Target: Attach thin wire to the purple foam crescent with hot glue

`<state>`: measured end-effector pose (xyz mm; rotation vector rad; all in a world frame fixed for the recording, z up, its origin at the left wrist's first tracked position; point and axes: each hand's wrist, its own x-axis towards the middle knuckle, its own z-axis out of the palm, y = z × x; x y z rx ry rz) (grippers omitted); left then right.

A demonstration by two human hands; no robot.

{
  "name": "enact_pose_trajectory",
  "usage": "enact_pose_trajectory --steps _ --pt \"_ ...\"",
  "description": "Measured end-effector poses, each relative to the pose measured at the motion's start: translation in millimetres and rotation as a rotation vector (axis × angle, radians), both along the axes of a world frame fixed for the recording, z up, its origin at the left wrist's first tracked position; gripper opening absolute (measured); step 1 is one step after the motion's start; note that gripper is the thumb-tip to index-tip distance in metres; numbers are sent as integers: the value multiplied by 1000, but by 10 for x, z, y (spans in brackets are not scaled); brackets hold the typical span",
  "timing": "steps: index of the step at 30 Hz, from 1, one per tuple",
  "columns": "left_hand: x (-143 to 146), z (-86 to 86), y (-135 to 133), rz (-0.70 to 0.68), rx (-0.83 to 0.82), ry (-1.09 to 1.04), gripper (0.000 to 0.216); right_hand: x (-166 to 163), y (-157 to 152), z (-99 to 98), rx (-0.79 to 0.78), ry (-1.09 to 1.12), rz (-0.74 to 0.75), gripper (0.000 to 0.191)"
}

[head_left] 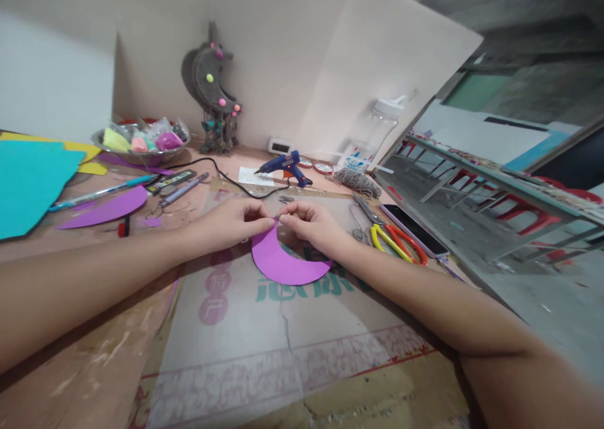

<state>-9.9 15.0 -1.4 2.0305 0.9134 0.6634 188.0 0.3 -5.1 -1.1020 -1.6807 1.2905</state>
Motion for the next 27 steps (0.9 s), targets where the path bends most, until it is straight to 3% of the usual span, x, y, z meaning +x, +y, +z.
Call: enact_pose_trajectory --steps 7,27 --pt "0 6 -11 22 -53 -50 20 -2 5 18 -55 74 45 30" --pt "-3 3 -5 -11 13 -17 21 -15 -21 34 -25 -16 -27 29"
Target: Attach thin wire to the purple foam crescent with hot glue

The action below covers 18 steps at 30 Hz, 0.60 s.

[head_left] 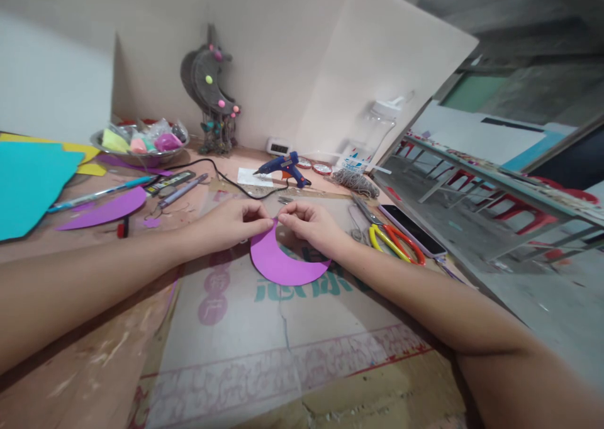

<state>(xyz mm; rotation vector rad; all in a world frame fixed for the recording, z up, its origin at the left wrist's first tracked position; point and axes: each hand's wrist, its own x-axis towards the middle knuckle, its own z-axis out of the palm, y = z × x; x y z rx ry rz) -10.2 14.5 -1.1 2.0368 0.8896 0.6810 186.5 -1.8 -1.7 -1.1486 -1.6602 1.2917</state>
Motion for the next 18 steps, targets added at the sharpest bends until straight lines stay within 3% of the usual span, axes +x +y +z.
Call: enact_pose_trajectory --steps 18 --pt "-2 -13 8 -6 -9 10 20 23 15 -34 45 -32 28 26"
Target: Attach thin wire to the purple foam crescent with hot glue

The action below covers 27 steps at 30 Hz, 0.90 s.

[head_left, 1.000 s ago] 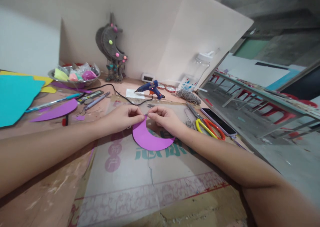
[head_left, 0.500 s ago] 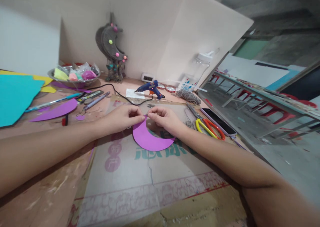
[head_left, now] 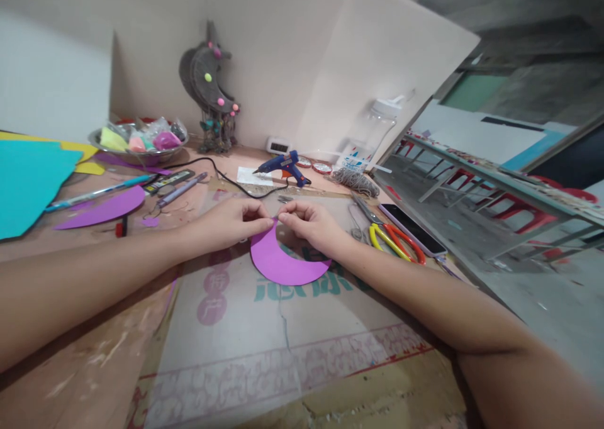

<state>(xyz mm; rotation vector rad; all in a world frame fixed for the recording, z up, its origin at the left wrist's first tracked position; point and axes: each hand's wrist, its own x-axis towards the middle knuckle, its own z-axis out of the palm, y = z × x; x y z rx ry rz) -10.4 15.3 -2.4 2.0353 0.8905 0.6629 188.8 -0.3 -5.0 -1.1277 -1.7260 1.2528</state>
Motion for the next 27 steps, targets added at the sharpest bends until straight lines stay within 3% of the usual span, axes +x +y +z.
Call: enact_pose_trajectory --steps 6,13,27 --pt "4 20 -13 4 6 -1 21 13 16 -10 34 -34 -20 25" --pt "-1 14 -11 32 -14 -27 20 4 20 -5 -26 75 11 30" --pt "-5 -3 5 -5 13 -18 20 7 19 -38 24 -5 -13 29"
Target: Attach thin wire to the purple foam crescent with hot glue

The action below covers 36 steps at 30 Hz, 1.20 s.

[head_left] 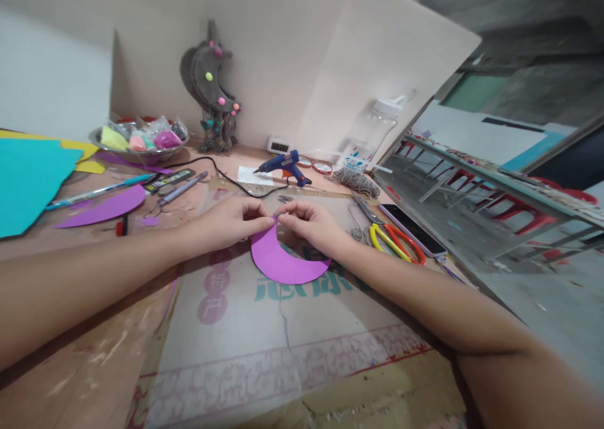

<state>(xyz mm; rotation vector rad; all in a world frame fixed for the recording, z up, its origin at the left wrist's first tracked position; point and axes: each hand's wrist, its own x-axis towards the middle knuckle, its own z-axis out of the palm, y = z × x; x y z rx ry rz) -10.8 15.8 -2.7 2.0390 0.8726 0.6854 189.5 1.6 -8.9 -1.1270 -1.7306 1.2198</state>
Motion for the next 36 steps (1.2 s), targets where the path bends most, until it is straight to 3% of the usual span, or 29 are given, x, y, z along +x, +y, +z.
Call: enact_pose_trajectory --steps 36 --pt "1 -15 6 17 14 12 21 -13 -13 10 -32 30 22 26"
